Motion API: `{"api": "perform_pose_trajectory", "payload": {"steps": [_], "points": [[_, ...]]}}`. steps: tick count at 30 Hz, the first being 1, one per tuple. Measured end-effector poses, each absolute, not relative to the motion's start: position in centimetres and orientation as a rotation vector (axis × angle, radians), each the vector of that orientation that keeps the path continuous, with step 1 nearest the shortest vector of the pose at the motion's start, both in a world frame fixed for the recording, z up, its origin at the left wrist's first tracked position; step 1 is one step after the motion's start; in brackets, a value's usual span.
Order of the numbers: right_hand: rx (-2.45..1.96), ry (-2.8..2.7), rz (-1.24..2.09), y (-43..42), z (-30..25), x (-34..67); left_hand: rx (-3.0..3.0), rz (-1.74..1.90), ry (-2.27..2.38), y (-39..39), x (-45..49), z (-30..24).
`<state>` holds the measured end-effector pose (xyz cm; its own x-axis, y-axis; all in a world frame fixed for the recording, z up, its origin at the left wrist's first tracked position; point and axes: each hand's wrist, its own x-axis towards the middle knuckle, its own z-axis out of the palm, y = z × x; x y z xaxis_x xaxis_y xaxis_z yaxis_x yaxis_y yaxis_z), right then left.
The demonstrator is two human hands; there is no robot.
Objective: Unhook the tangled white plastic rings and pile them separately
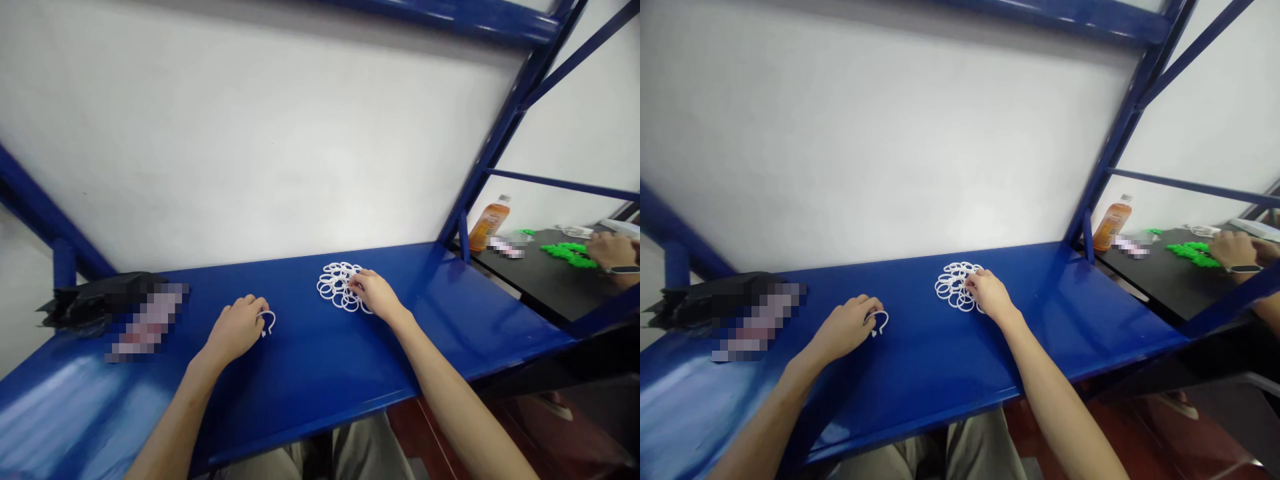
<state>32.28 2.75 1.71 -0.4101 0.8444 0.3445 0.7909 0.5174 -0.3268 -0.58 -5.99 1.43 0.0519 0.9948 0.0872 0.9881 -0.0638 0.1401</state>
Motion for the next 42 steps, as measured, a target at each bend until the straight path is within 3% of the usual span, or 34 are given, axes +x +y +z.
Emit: {"api": "perform_pose_trajectory", "payload": {"steps": [12, 19, 26, 32, 42], "points": [[-1.150, -2.269, 0.145, 1.7, 1.6, 30.6, 2.248, 0.428, 2.056, -5.7, -0.1, 1.3], [-0.804, -2.400, 0.364, -1.6, 1.5, 27.0, 1.956, 0.959, 1.734, -5.8, 3.0, 1.7], [-0.560, -2.225, 0.577, -2.2, 0.9, 25.7, 1.864, 0.870, 1.359, -6.5, 4.8, 2.1], [-0.575, -2.164, 0.628, -2.1, 0.4, 25.4, 1.849, 0.902, 1.360, -6.4, 5.1, 1.5], [-0.696, -2.102, 0.337, -1.2, -0.5, 25.6, 1.890, 1.060, 1.477, -6.5, 5.7, 2.0]]}}
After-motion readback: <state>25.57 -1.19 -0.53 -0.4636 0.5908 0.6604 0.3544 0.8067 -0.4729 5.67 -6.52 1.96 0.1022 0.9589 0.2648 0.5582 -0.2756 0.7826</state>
